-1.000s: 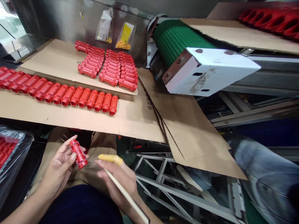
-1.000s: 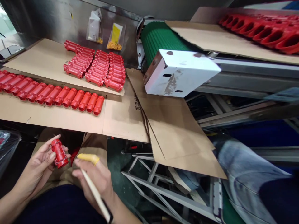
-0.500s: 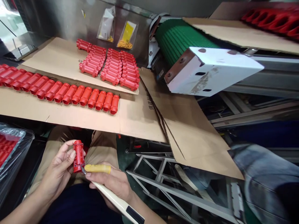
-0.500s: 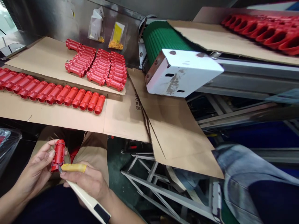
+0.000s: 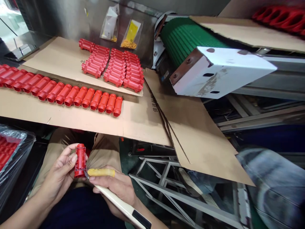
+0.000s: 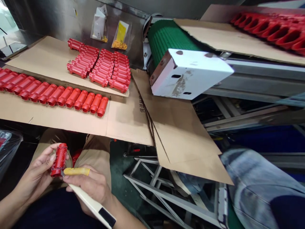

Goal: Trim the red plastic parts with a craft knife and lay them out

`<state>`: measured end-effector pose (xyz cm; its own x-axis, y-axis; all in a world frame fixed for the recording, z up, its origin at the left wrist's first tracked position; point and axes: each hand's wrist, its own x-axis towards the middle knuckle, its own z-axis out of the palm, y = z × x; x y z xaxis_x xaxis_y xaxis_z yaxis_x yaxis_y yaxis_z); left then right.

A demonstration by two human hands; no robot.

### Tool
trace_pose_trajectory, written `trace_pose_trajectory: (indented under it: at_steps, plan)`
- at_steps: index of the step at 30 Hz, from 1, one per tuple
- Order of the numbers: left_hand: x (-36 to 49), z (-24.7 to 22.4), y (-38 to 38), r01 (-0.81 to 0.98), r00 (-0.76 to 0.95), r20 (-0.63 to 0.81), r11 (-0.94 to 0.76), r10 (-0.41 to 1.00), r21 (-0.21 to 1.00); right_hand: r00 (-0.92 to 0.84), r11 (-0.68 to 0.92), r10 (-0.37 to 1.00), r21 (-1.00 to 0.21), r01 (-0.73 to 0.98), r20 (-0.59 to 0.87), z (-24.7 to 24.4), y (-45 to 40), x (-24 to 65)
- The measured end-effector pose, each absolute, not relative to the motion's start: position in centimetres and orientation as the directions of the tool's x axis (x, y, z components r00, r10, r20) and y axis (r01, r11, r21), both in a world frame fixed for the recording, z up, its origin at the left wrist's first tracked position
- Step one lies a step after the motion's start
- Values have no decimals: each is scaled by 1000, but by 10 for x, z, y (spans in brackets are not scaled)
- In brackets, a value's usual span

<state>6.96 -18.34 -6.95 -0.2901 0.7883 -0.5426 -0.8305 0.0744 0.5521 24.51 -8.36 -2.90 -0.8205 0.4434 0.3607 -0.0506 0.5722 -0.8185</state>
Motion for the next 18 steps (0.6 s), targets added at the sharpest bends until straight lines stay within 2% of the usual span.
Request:
trace_pose_trajectory:
  at_steps: [11,16,18]
  plan:
    - [72,-73,-184,-817,-305,-530,69,791,573,-829,601,404,-795,-78,387,-34,-82,244]
    - [74,-77,-183,-844,-287,-534,54,795,534,-875,767,267,-639,-60,403,-34,-79,242]
    - [74,-76,-183,-849,-283,-536,52,795,525,-865,786,268,-616,-58,424,-38,-78,242]
